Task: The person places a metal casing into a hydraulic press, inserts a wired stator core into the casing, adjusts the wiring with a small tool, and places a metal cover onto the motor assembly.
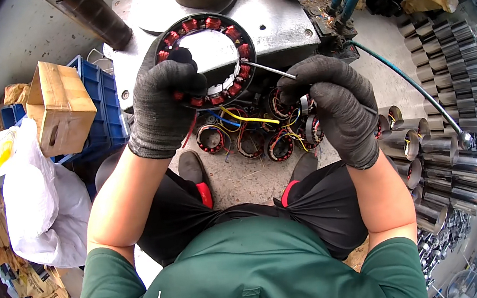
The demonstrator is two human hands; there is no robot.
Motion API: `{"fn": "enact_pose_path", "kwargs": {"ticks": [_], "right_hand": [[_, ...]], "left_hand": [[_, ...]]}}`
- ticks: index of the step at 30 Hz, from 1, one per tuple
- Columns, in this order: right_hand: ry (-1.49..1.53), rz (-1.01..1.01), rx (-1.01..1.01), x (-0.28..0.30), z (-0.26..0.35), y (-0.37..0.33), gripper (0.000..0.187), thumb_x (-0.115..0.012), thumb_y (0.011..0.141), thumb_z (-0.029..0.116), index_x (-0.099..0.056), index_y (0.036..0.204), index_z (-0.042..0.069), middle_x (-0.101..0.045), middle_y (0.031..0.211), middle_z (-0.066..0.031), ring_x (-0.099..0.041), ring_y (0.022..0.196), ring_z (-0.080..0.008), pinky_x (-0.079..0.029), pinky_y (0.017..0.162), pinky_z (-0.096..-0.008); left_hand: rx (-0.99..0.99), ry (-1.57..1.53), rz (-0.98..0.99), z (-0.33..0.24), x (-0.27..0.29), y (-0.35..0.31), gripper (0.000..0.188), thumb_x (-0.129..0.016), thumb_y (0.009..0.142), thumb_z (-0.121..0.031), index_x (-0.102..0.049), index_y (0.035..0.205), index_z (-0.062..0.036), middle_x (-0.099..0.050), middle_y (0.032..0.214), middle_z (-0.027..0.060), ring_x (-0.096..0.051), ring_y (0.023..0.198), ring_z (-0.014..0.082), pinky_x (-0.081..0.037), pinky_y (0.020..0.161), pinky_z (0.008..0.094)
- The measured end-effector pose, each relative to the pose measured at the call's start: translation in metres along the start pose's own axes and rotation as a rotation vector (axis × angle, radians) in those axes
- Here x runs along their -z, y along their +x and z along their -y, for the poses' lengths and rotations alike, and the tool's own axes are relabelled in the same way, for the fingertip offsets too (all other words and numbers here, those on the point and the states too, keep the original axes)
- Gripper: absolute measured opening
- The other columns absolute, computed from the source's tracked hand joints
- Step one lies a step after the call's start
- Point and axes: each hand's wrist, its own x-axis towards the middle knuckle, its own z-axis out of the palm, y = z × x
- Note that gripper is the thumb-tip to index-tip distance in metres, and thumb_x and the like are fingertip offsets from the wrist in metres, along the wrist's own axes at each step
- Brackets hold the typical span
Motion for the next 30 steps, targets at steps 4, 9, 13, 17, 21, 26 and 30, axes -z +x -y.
{"fn": "enact_pose_path", "kwargs": {"ticks": [4, 9, 13, 17, 21, 26, 30], "right_hand": [[0.111, 0.007, -0.057, 0.005, -0.001, 0.004, 0.033, -0.064, 0.098, 0.020, -0.068, 0.117, -0.007, -0.072, 0.109, -0.0208, -0.072, 0.096, -0.0271, -0.057, 0.090, -0.0397], [-0.182, 0.019, 0.049, -0.002, -0.005, 0.001, 0.027, -0.062, 0.097, 0.014, -0.070, 0.114, -0.005, -0.073, 0.108, -0.0170, -0.070, 0.096, -0.0247, -0.056, 0.091, -0.0386], [-0.398, 0.025, 0.070, -0.010, -0.009, 0.000, 0.022, -0.062, 0.095, 0.008, -0.071, 0.111, -0.003, -0.072, 0.107, -0.0120, -0.068, 0.098, -0.0210, -0.054, 0.088, -0.0344], [-0.781, 0.088, 0.198, -0.024, -0.018, 0.000, 0.018, -0.060, 0.091, -0.004, -0.068, 0.107, -0.002, -0.070, 0.102, -0.0156, -0.069, 0.091, -0.0253, -0.056, 0.083, -0.0356], [-0.812, 0.065, 0.239, -0.024, -0.023, -0.001, 0.020, -0.060, 0.090, -0.003, -0.068, 0.108, -0.001, -0.069, 0.100, -0.0151, -0.069, 0.088, -0.0258, -0.055, 0.081, -0.0348], [-0.506, -0.005, 0.071, -0.022, -0.015, -0.006, 0.022, -0.058, 0.093, 0.004, -0.070, 0.110, -0.002, -0.072, 0.099, -0.0102, -0.067, 0.091, -0.0176, -0.054, 0.085, -0.0324], [-0.413, -0.015, -0.017, -0.019, -0.011, -0.007, 0.024, -0.058, 0.096, 0.010, -0.070, 0.113, -0.003, -0.073, 0.101, -0.0102, -0.068, 0.093, -0.0175, -0.054, 0.087, -0.0327]], "left_hand": [[0.063, -0.043, -0.003, -0.003, -0.001, -0.001, 0.059, -0.061, 0.074, -0.005, -0.056, 0.133, 0.0023, -0.058, 0.086, 0.0034, -0.057, 0.062, 0.0143, -0.053, 0.059, 0.0270], [0.008, 0.014, -0.007, -0.005, -0.002, 0.000, 0.062, -0.061, 0.075, 0.002, -0.052, 0.136, 0.0057, -0.067, 0.100, 0.0112, -0.068, 0.079, 0.0165, -0.061, 0.071, 0.0280], [-0.111, 0.245, -0.081, -0.008, -0.009, -0.004, 0.061, -0.064, 0.073, 0.008, -0.052, 0.133, 0.0065, -0.069, 0.110, 0.0168, -0.072, 0.092, 0.0217, -0.063, 0.080, 0.0323], [-0.235, 0.377, -0.114, -0.004, -0.016, -0.009, 0.060, -0.065, 0.074, 0.006, -0.052, 0.133, 0.0079, -0.068, 0.112, 0.0195, -0.071, 0.099, 0.0230, -0.062, 0.088, 0.0330], [-0.196, 0.355, -0.091, -0.007, -0.015, -0.007, 0.061, -0.066, 0.074, 0.006, -0.050, 0.133, 0.0103, -0.068, 0.115, 0.0208, -0.071, 0.101, 0.0242, -0.061, 0.091, 0.0332], [-0.136, 0.250, -0.079, -0.008, -0.012, -0.007, 0.062, -0.065, 0.073, 0.007, -0.050, 0.133, 0.0102, -0.068, 0.114, 0.0205, -0.072, 0.098, 0.0238, -0.063, 0.088, 0.0331], [-0.139, 0.337, -0.083, -0.007, -0.006, -0.004, 0.072, -0.068, 0.066, 0.002, -0.054, 0.136, 0.0063, -0.068, 0.114, 0.0147, -0.069, 0.102, 0.0216, -0.061, 0.085, 0.0315]]}}
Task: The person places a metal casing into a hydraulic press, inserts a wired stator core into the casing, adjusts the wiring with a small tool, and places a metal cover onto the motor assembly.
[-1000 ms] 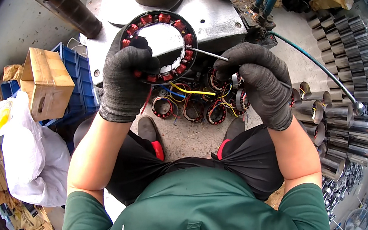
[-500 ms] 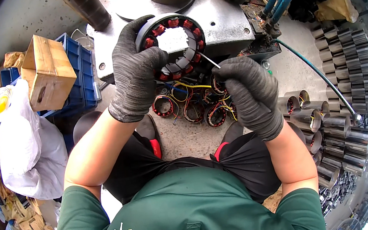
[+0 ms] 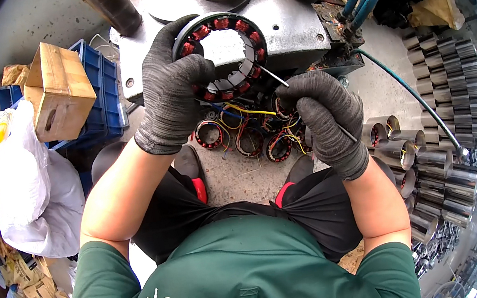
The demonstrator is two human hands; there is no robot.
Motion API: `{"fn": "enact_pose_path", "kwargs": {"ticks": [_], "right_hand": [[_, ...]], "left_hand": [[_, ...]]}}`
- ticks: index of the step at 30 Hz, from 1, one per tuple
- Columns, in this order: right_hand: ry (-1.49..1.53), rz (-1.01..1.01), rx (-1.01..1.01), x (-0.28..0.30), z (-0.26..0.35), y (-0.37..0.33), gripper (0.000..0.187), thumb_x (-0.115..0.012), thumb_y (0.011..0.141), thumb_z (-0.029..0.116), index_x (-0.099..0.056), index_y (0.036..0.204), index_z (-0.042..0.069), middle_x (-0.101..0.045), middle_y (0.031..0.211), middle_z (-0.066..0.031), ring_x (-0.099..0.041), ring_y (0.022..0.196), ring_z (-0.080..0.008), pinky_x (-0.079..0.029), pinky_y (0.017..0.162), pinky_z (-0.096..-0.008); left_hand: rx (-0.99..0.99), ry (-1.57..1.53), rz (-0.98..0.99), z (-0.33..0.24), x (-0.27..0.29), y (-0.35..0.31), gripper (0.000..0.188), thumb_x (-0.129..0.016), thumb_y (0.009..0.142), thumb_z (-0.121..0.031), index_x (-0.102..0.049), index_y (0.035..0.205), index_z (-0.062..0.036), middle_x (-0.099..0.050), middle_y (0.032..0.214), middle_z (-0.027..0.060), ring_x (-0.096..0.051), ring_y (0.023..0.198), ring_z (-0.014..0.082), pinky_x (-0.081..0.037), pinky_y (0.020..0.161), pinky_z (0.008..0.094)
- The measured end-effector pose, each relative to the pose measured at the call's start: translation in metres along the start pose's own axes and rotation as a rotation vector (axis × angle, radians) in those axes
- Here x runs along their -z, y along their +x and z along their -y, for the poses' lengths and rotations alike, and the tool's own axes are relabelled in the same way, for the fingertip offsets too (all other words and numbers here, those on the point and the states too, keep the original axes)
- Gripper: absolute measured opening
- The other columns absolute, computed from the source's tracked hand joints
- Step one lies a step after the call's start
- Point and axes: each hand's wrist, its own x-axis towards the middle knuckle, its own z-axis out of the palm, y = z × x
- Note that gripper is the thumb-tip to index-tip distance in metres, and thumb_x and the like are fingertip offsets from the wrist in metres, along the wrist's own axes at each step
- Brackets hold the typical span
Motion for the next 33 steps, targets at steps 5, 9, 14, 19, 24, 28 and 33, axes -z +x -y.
{"fn": "enact_pose_path", "kwargs": {"ticks": [5, 9, 14, 19, 24, 28, 33], "right_hand": [[0.132, 0.001, 0.009, 0.008, -0.001, 0.006, 0.026, -0.061, 0.098, 0.015, -0.070, 0.115, -0.003, -0.073, 0.106, -0.0115, -0.068, 0.098, -0.0183, -0.053, 0.091, -0.0335], [0.148, 0.039, -0.012, 0.013, 0.002, 0.007, 0.028, -0.062, 0.099, 0.017, -0.070, 0.115, -0.003, -0.072, 0.110, -0.0131, -0.068, 0.101, -0.0199, -0.053, 0.095, -0.0349], [0.287, 0.039, -0.084, 0.017, -0.010, 0.007, 0.026, -0.060, 0.100, 0.015, -0.069, 0.116, -0.003, -0.072, 0.110, -0.0128, -0.069, 0.105, -0.0218, -0.054, 0.097, -0.0360], [0.199, 0.012, -0.009, 0.005, -0.011, 0.005, 0.022, -0.062, 0.099, 0.012, -0.070, 0.114, -0.002, -0.072, 0.109, -0.0109, -0.068, 0.101, -0.0183, -0.053, 0.095, -0.0339], [-0.173, 0.027, 0.148, -0.001, -0.029, 0.009, 0.016, -0.062, 0.097, 0.008, -0.069, 0.109, 0.000, -0.071, 0.099, -0.0106, -0.068, 0.089, -0.0188, -0.054, 0.082, -0.0319], [-0.318, 0.037, 0.235, -0.006, -0.028, 0.012, 0.016, -0.061, 0.093, 0.004, -0.069, 0.107, 0.001, -0.070, 0.091, -0.0120, -0.068, 0.080, -0.0216, -0.055, 0.076, -0.0334], [-0.325, 0.065, 0.182, 0.000, -0.008, 0.007, 0.015, -0.061, 0.094, 0.005, -0.069, 0.106, 0.001, -0.070, 0.090, -0.0103, -0.068, 0.079, -0.0184, -0.055, 0.075, -0.0322]], "left_hand": [[-0.128, -0.027, 0.084, 0.007, 0.002, 0.000, 0.065, -0.069, 0.069, 0.005, -0.055, 0.133, 0.0068, -0.068, 0.116, 0.0173, -0.071, 0.101, 0.0224, -0.062, 0.087, 0.0318], [0.045, -0.101, 0.095, 0.000, 0.000, 0.002, 0.047, -0.080, 0.066, 0.002, -0.074, 0.113, 0.0003, -0.061, 0.131, 0.0223, -0.067, 0.115, 0.0278, -0.056, 0.100, 0.0370], [-0.083, 0.045, 0.116, 0.006, 0.003, 0.000, 0.050, -0.089, 0.062, -0.005, -0.075, 0.110, -0.0022, -0.060, 0.131, 0.0227, -0.068, 0.115, 0.0288, -0.058, 0.098, 0.0380], [-0.226, 0.077, 0.139, 0.012, 0.002, 0.001, 0.061, -0.077, 0.071, 0.002, -0.056, 0.129, 0.0059, -0.068, 0.117, 0.0204, -0.072, 0.102, 0.0246, -0.063, 0.090, 0.0347], [-0.015, -0.034, 0.091, 0.003, -0.013, -0.006, 0.064, -0.068, 0.072, 0.008, -0.051, 0.133, 0.0075, -0.069, 0.114, 0.0186, -0.071, 0.100, 0.0222, -0.062, 0.090, 0.0326], [-0.050, 0.070, 0.106, 0.004, -0.020, -0.010, 0.066, -0.066, 0.070, 0.008, -0.051, 0.135, 0.0077, -0.068, 0.115, 0.0183, -0.069, 0.105, 0.0231, -0.059, 0.091, 0.0321], [0.066, -0.059, 0.054, 0.008, -0.009, 0.004, 0.067, -0.065, 0.069, 0.003, -0.054, 0.135, 0.0062, -0.070, 0.112, 0.0155, -0.071, 0.095, 0.0221, -0.061, 0.087, 0.0322]]}}
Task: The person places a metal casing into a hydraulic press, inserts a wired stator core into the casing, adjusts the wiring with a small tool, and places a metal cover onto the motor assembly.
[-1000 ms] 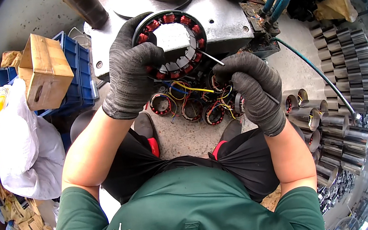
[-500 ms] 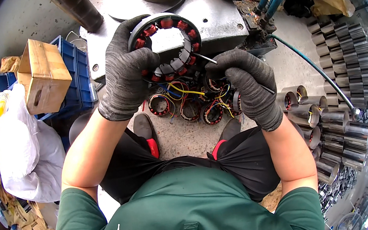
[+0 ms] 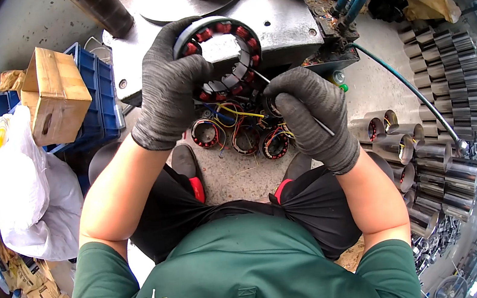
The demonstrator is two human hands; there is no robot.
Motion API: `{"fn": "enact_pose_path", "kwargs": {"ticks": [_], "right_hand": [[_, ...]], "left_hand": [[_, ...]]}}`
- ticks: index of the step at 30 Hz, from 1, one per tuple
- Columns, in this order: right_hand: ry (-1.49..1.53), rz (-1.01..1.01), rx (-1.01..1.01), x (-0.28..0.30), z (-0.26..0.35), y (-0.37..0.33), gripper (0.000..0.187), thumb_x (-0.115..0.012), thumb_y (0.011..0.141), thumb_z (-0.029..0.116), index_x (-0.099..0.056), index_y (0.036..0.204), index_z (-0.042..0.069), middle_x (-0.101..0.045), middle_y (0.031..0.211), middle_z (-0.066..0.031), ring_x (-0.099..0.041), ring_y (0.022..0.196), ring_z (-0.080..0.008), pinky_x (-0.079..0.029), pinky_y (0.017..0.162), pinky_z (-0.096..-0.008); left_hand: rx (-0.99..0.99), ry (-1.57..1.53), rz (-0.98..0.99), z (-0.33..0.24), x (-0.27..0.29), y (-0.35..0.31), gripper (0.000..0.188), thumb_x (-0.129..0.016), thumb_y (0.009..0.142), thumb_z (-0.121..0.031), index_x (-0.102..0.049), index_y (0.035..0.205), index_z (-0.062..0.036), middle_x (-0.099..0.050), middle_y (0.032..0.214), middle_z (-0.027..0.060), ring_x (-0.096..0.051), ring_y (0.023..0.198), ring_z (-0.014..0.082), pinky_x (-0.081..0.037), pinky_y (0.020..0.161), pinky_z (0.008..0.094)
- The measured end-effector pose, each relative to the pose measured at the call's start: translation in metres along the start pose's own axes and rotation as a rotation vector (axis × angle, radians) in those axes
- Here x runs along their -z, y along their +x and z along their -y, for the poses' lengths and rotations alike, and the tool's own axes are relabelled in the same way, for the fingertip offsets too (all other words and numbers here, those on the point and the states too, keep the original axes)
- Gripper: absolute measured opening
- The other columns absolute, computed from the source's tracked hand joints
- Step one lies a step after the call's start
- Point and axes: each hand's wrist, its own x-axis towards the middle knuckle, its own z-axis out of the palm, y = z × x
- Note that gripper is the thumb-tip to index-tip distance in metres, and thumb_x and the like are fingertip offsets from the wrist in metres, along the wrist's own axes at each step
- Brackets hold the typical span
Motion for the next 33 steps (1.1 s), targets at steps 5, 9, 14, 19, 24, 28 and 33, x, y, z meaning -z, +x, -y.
{"fn": "enact_pose_path", "kwargs": {"ticks": [5, 9, 14, 19, 24, 28, 33], "right_hand": [[0.419, -0.124, -0.222, 0.005, 0.020, -0.006, 0.023, -0.061, 0.101, 0.017, -0.070, 0.112, -0.001, -0.072, 0.102, -0.0098, -0.066, 0.090, -0.0158, -0.052, 0.084, -0.0302], [0.457, -0.138, -0.173, 0.021, 0.005, -0.003, 0.024, -0.064, 0.098, 0.014, -0.070, 0.116, -0.001, -0.071, 0.107, -0.0102, -0.065, 0.092, -0.0147, -0.053, 0.085, -0.0293], [0.458, -0.091, -0.205, 0.027, 0.002, 0.002, 0.024, -0.067, 0.090, 0.012, -0.073, 0.108, -0.003, -0.070, 0.101, -0.0097, -0.064, 0.093, -0.0161, -0.052, 0.085, -0.0321], [0.424, -0.099, -0.164, 0.030, -0.001, 0.001, 0.024, -0.067, 0.090, 0.011, -0.072, 0.109, -0.003, -0.070, 0.100, -0.0095, -0.065, 0.090, -0.0161, -0.053, 0.082, -0.0311], [0.513, -0.084, -0.249, 0.032, 0.001, 0.003, 0.024, -0.066, 0.090, 0.011, -0.071, 0.109, -0.003, -0.071, 0.096, -0.0090, -0.066, 0.088, -0.0161, -0.054, 0.082, -0.0315], [0.535, -0.073, -0.265, 0.035, -0.004, 0.003, 0.023, -0.066, 0.091, 0.012, -0.071, 0.109, -0.002, -0.073, 0.096, -0.0102, -0.068, 0.087, -0.0165, -0.055, 0.082, -0.0320], [0.666, -0.087, -0.328, 0.041, -0.007, 0.005, 0.026, -0.066, 0.093, 0.013, -0.070, 0.111, -0.004, -0.074, 0.098, -0.0150, -0.072, 0.085, -0.0208, -0.058, 0.080, -0.0331]], "left_hand": [[0.165, -0.057, 0.009, 0.001, 0.022, 0.010, 0.063, -0.065, 0.074, 0.000, -0.056, 0.135, 0.0068, -0.070, 0.100, 0.0165, -0.071, 0.083, 0.0207, -0.061, 0.072, 0.0295], [0.173, -0.176, 0.026, 0.005, 0.022, 0.011, 0.065, -0.063, 0.069, -0.002, -0.059, 0.134, 0.0054, -0.069, 0.099, 0.0149, -0.068, 0.079, 0.0208, -0.059, 0.070, 0.0313], [0.143, -0.057, 0.052, 0.002, 0.019, 0.008, 0.064, -0.062, 0.070, -0.004, -0.059, 0.133, 0.0057, -0.069, 0.098, 0.0127, -0.068, 0.080, 0.0195, -0.059, 0.071, 0.0307], [0.057, 0.009, 0.125, 0.005, 0.014, 0.007, 0.063, -0.062, 0.070, -0.002, -0.058, 0.132, 0.0061, -0.065, 0.093, 0.0088, -0.065, 0.077, 0.0153, -0.057, 0.069, 0.0266], [0.120, -0.028, 0.130, 0.005, 0.013, 0.007, 0.067, -0.063, 0.067, -0.003, -0.057, 0.134, 0.0054, -0.069, 0.105, 0.0153, -0.070, 0.089, 0.0216, -0.062, 0.083, 0.0323], [0.071, -0.017, 0.128, 0.003, 0.009, 0.005, 0.064, -0.064, 0.071, -0.004, -0.057, 0.134, 0.0052, -0.069, 0.107, 0.0161, -0.070, 0.089, 0.0206, -0.061, 0.083, 0.0328], [0.068, 0.001, 0.149, -0.002, 0.006, 0.003, 0.064, -0.069, 0.073, -0.003, -0.057, 0.135, 0.0045, -0.070, 0.110, 0.0157, -0.070, 0.093, 0.0196, -0.062, 0.084, 0.0313]]}}
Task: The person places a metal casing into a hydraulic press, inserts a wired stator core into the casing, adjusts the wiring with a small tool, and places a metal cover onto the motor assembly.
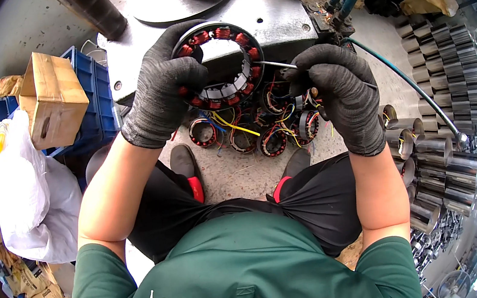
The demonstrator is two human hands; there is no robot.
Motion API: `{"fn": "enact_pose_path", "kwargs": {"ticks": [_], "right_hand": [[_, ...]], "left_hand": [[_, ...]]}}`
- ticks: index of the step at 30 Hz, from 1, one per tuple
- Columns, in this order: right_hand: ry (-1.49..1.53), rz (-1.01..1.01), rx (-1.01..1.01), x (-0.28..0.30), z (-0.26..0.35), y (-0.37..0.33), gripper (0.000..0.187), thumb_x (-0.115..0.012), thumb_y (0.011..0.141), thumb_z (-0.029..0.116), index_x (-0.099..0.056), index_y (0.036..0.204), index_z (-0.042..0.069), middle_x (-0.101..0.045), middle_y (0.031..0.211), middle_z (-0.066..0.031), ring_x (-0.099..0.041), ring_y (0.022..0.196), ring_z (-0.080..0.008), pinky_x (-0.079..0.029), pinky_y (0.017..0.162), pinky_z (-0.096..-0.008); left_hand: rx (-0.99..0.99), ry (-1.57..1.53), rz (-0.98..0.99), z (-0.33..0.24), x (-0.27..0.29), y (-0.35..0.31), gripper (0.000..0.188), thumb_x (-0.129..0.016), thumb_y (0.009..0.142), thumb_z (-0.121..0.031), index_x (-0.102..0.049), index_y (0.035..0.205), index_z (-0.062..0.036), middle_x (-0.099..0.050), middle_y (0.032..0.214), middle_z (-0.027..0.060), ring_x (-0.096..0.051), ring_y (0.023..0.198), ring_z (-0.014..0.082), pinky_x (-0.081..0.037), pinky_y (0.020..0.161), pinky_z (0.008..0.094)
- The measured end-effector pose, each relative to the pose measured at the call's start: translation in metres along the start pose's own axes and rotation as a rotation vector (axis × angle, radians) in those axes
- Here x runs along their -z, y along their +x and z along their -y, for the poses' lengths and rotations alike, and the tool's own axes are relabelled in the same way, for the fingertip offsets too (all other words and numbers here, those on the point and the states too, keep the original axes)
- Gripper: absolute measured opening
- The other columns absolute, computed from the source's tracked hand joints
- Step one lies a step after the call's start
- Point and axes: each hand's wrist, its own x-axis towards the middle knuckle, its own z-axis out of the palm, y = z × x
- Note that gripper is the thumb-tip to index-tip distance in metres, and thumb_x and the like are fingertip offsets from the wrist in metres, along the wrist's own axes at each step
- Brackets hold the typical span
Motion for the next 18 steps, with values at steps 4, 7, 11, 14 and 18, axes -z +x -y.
{"fn": "enact_pose_path", "kwargs": {"ticks": [4, 7, 11, 14, 18], "right_hand": [[0.046, 0.011, -0.049, 0.002, 0.000, 0.001, 0.027, -0.065, 0.095, 0.015, -0.069, 0.112, -0.005, -0.075, 0.100, -0.0178, -0.073, 0.085, -0.0234, -0.059, 0.080, -0.0344], [-0.009, 0.013, -0.030, -0.005, -0.001, -0.001, 0.024, -0.064, 0.096, 0.012, -0.070, 0.112, -0.004, -0.075, 0.100, -0.0164, -0.073, 0.086, -0.0226, -0.059, 0.082, -0.0345], [-0.275, 0.035, 0.128, -0.018, -0.012, -0.006, 0.019, -0.062, 0.098, 0.007, -0.070, 0.112, -0.002, -0.073, 0.101, -0.0116, -0.070, 0.093, -0.0192, -0.057, 0.086, -0.0340], [-0.413, 0.043, 0.162, -0.027, -0.017, -0.006, 0.017, -0.062, 0.097, 0.007, -0.070, 0.109, -0.001, -0.072, 0.100, -0.0095, -0.068, 0.095, -0.0175, -0.054, 0.087, -0.0323], [-0.655, 0.062, 0.262, -0.036, -0.028, -0.007, 0.014, -0.062, 0.095, 0.006, -0.069, 0.105, 0.000, -0.070, 0.098, -0.0100, -0.068, 0.091, -0.0207, -0.054, 0.085, -0.0320]], "left_hand": [[0.002, -0.035, 0.006, 0.008, 0.008, 0.004, 0.064, -0.078, 0.075, -0.005, -0.058, 0.134, 0.0051, -0.070, 0.111, 0.0160, -0.071, 0.094, 0.0200, -0.062, 0.084, 0.0312], [0.007, -0.018, -0.018, 0.006, 0.004, 0.002, 0.064, -0.082, 0.077, -0.009, -0.058, 0.135, 0.0051, -0.071, 0.109, 0.0162, -0.071, 0.092, 0.0197, -0.062, 0.081, 0.0307], [0.028, 0.101, -0.057, 0.007, 0.005, 0.003, 0.065, -0.082, 0.077, -0.008, -0.057, 0.136, 0.0047, -0.072, 0.105, 0.0158, -0.072, 0.089, 0.0201, -0.062, 0.078, 0.0308], [0.000, 0.113, -0.078, 0.012, 0.005, 0.003, 0.065, -0.083, 0.076, -0.009, -0.058, 0.135, 0.0040, -0.072, 0.106, 0.0171, -0.072, 0.092, 0.0214, -0.061, 0.081, 0.0318], [-0.042, 0.302, -0.125, 0.010, 0.002, -0.001, 0.057, -0.069, 0.076, -0.002, -0.059, 0.132, 0.0056, -0.071, 0.104, 0.0119, -0.070, 0.090, 0.0176, -0.061, 0.083, 0.0312]]}}
